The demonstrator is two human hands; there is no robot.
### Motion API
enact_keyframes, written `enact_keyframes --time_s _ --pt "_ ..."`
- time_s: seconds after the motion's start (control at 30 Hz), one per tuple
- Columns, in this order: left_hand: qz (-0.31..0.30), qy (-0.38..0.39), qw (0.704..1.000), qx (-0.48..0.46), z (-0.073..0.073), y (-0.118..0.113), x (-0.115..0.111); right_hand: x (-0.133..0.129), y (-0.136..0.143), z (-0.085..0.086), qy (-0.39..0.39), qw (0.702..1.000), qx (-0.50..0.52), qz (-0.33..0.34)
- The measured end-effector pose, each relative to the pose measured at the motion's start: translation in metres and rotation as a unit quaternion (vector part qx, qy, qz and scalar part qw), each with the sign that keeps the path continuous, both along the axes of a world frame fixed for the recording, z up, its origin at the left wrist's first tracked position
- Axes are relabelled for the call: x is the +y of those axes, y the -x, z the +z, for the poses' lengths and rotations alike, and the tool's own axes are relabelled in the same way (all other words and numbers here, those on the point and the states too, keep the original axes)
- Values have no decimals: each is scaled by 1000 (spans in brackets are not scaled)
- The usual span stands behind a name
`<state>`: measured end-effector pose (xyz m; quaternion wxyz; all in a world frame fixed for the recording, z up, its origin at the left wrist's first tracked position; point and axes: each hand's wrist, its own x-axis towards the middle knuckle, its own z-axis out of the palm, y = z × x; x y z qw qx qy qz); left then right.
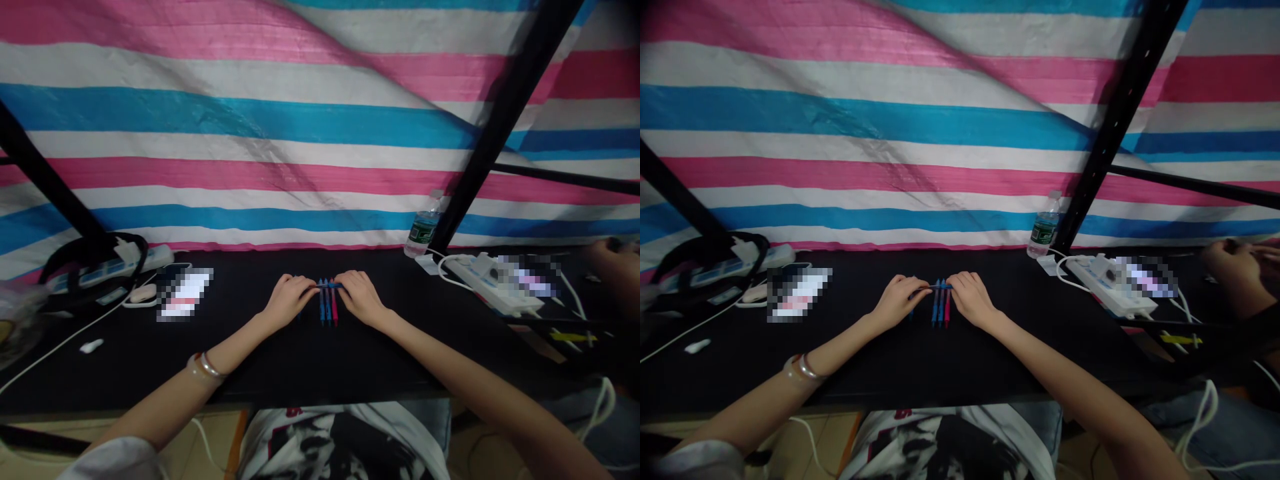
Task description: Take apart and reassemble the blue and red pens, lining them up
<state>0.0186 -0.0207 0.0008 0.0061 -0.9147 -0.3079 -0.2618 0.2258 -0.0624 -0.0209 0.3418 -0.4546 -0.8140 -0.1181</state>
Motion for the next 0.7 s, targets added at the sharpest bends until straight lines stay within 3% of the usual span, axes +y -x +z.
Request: enact_keyframes --time_s 0.3,0.7 --pt "-13 -15 1000 1 -3 0 1 -3 4 2 -13 999 -38 4" --pt "-3 15 999 29 -2 -4 -1 -4 5 -3 -65 998 -17 -7"
